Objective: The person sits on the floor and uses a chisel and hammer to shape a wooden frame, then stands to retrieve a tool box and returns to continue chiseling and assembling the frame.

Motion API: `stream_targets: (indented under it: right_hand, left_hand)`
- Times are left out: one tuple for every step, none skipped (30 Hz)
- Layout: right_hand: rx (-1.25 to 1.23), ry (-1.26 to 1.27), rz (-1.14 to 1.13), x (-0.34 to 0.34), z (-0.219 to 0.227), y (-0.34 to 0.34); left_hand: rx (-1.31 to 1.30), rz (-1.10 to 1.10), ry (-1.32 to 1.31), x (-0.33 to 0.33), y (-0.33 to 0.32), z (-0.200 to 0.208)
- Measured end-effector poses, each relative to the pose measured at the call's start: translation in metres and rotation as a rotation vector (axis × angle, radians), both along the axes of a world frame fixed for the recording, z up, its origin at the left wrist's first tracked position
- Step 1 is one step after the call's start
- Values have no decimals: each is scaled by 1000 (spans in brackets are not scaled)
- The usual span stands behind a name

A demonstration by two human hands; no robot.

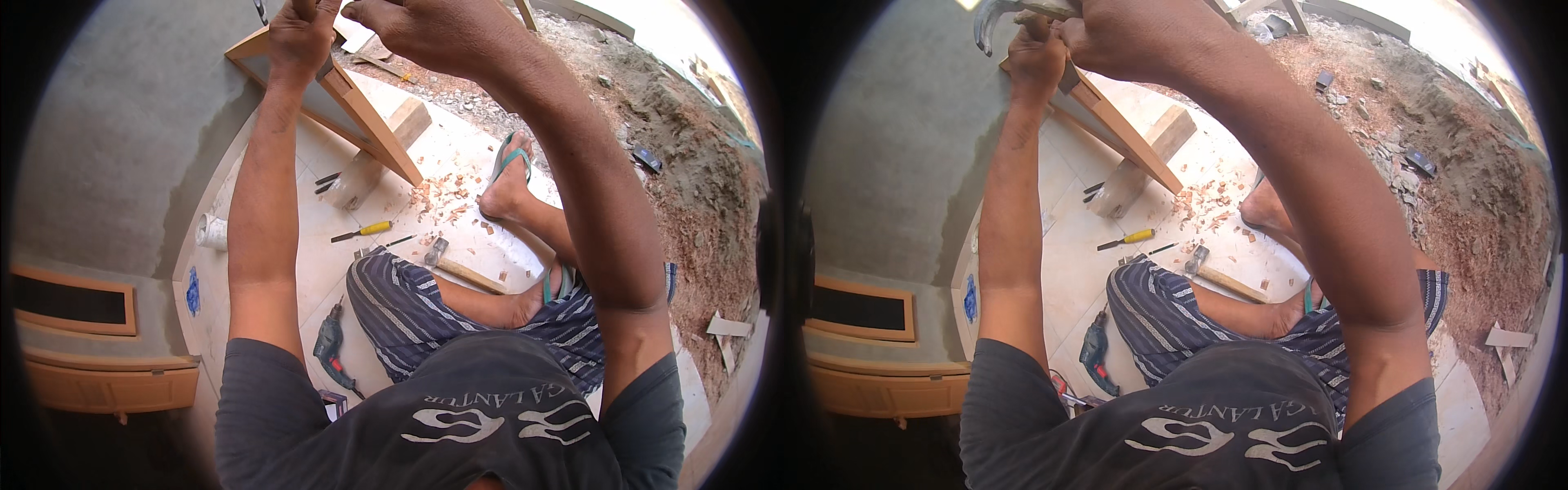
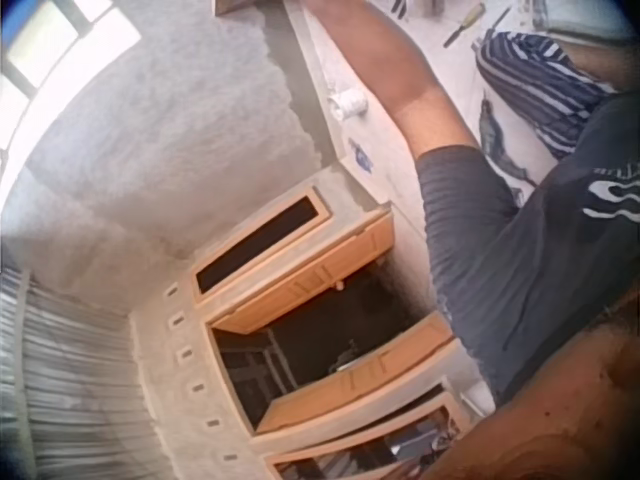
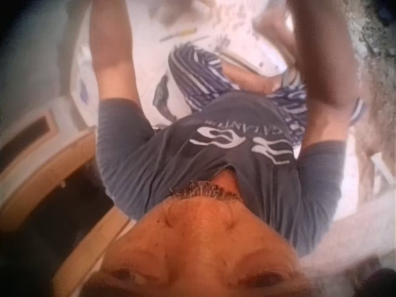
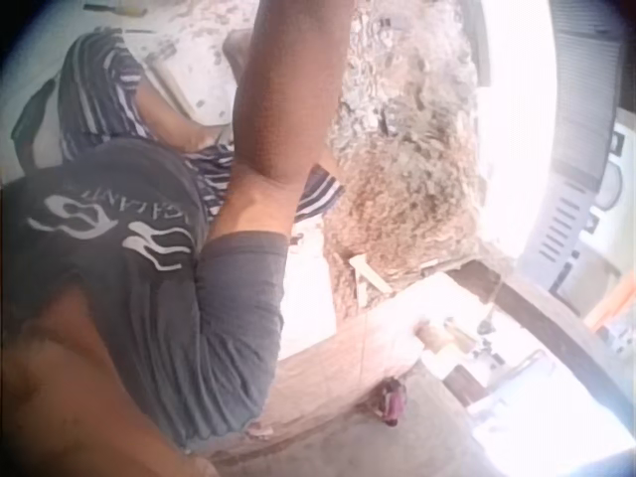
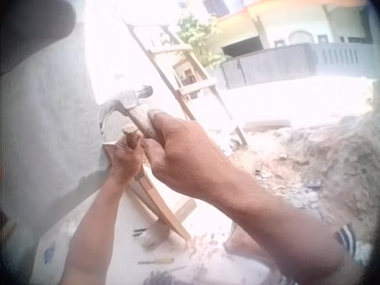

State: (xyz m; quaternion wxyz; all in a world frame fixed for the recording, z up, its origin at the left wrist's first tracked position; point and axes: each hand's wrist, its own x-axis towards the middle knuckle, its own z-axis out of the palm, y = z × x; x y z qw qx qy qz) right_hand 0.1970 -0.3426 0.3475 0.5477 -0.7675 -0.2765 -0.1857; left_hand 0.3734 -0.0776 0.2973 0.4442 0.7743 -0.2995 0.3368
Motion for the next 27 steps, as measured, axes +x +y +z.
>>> stream_targets:
  right_hand:
    - [44, -55, -13, 9, -6, 2]
    - [90, -105, -15, 19, -16, 6]
    - [129, -160, -18, 30, -25, 10]
    - [-68, -116, -32, 30, -23, 5]
    - [-261, -81, -49, 31, -18, 1]
    - [-285, -167, -120, 55, -34, 11]
    - [-272, -61, -99, 43, -25, 16]
    - [-269, 45, -99, 19, -10, 12]
    - [-135, 14, -60, 15, -17, 8]
    - [-3, -23, -17, 13, -25, 2]
    - [117, -69, 24, 7, -30, -4]
    - [192, -62, 44, -1, -30, -12]
    - [265, -72, 59, -1, -33, -14]
    - [334, -82, 65, 0, -37, -18]
    - [392, -110, 54, 12, -49, -14]
    - [401, -99, 40, 14, -52, -14]
    - [410, -84, 26, 16, -55, -12]
    - [359, -28, 2, 13, -55, -16]
    - [307, 27, -22, 8, -54, -19]
    - [254, 83, -47, 3, -54, -20]
    - [268, 59, -60, -4, -55, -17]
    - [280, 35, -78, -12, -56, -12]
    - [284, 36, -75, -12, -60, -13]
    - [288, 37, -72, -11, -63, -13]
    - [284, 63, -44, -2, -67, -16]
    - [281, 88, -15, 3, -71, -18]
    - [277, 46, -17, 3, -74, -19]
  left_hand:
    - [35, 18, -91, 2, -10, 1]
    - [-13, -32, -10, 0, -18, 0]
    - [-61, -83, 71, -2, -28, -1]
    - [-103, -127, 157, -5, -31, -1]
    - [-106, -116, 172, -2, -25, -4]
    - [-109, -106, 187, 1, -19, -8]
    - [-111, -77, 206, 3, -3, -15]
    - [-132, -89, 207, 2, -5, -25]
    - [-157, -106, 195, -3, -3, -35]
    - [-187, -118, 168, -13, -10, -37]
    - [-230, -127, 149, -23, -16, -31]
    - [-292, -142, 126, -31, -20, -20]
    - [-362, -142, 96, -42, -20, -5]
    - [-393, -144, 75, -47, -22, 6]
    - [-391, -142, 63, -48, -24, 12]
    - [-355, -129, 48, -47, -22, 14]
    - [-319, -115, 38, -46, -19, 14]
    - [-283, -103, 26, -44, -18, 15]
    - [-249, -91, 13, -43, -17, 15]
    - [-227, -74, 19, -42, -17, 13]
    - [-205, -58, 24, -40, -18, 9]
    - [-185, -47, 31, -39, -22, 6]
    - [-187, -41, 32, -39, -25, 3]
    - [-190, -34, 33, -39, -27, 1]
    - [-191, -25, 33, -39, -28, -1]
    - [-170, -33, 21, -36, -25, -3]
    - [-149, -41, 9, -31, -22, -5]
